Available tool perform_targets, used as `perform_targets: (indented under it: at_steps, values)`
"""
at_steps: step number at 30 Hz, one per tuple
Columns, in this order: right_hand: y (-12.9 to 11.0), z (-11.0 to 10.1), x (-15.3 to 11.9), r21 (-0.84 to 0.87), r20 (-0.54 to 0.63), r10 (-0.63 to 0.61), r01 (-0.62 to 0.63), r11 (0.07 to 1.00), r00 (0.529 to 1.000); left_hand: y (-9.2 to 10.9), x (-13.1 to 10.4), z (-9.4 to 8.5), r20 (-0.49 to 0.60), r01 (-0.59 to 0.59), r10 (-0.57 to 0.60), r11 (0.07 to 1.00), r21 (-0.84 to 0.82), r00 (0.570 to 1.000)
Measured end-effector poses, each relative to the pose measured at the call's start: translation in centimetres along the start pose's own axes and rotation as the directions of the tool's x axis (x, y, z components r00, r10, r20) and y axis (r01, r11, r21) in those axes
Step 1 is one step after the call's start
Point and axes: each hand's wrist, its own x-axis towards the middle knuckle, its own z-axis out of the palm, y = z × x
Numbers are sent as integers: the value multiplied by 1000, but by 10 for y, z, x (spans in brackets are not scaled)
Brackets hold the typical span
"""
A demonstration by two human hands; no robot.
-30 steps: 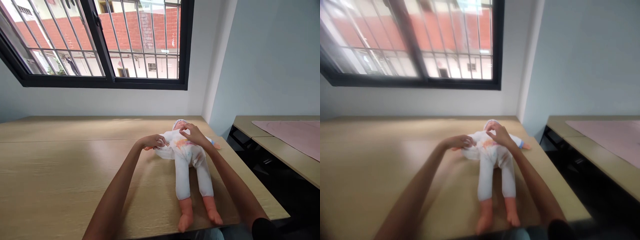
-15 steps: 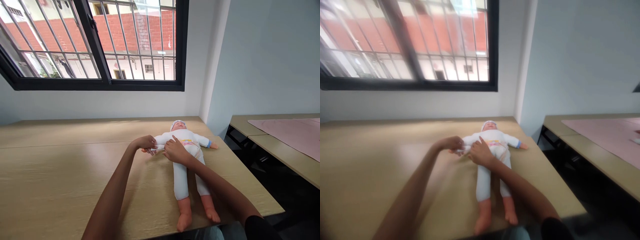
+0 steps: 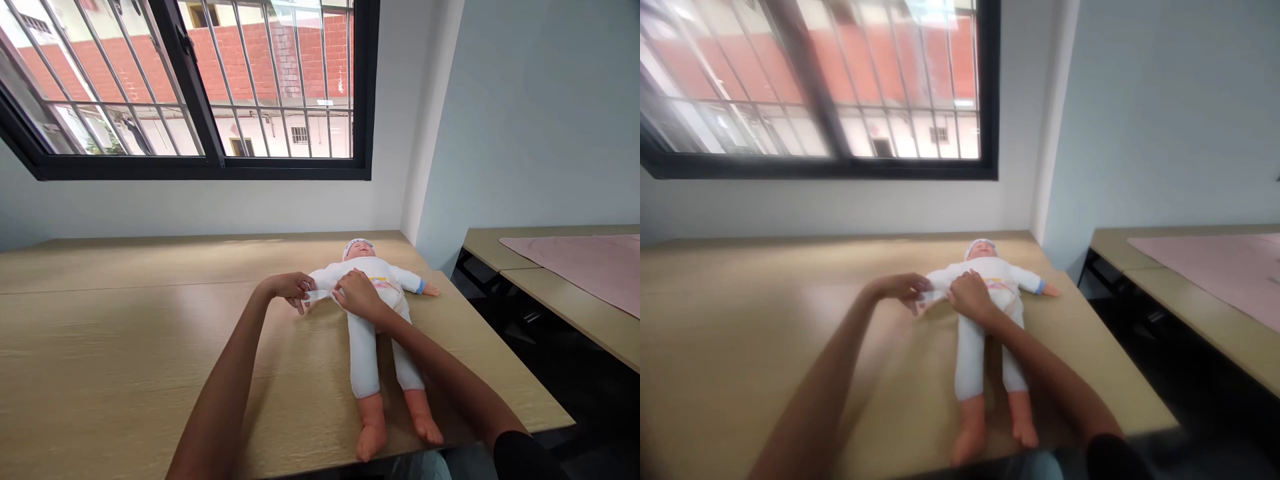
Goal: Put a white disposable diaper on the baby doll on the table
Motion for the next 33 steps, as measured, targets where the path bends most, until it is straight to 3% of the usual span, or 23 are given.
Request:
perform_targets:
  at_steps: [5, 12, 16, 22, 25, 27, 30, 33]
  values:
    - [3, 12, -1, -99, -27, -57, 54, 994, 998, 5, -16, -5, 11, -20, 20, 1000, 2, 1000]
    - [-5, 12, -2, -75, -160, -72, 61, 995, 985, 36, -31, 4, 95, -214, 213, 977, 3, 972]
    - [3, -6, 3, 116, -191, -43, 66, 991, 981, 47, -30, 13, 22, -314, 316, 947, -62, 949]
    - [40, -53, 0, 416, -317, 132, 13, 909, 939, 62, -14, 38, -96, -391, 381, 911, -132, 920]
    - [56, -69, -10, 419, -183, 158, -68, 905, 970, 70, -5, 54, -130, -441, 425, 886, -140, 896]
    - [64, -74, -15, 341, 31, 101, -106, 934, 994, 74, 1, 62, -176, -456, 436, 886, -91, 883]
    - [72, -73, -16, 280, 290, 18, -103, 955, 957, 76, 9, 72, -222, -476, 460, 879, -20, 860]
    - [76, -66, -13, 279, 283, 8, -91, 956, 959, 77, 15, 80, -230, -488, 485, 872, 47, 844]
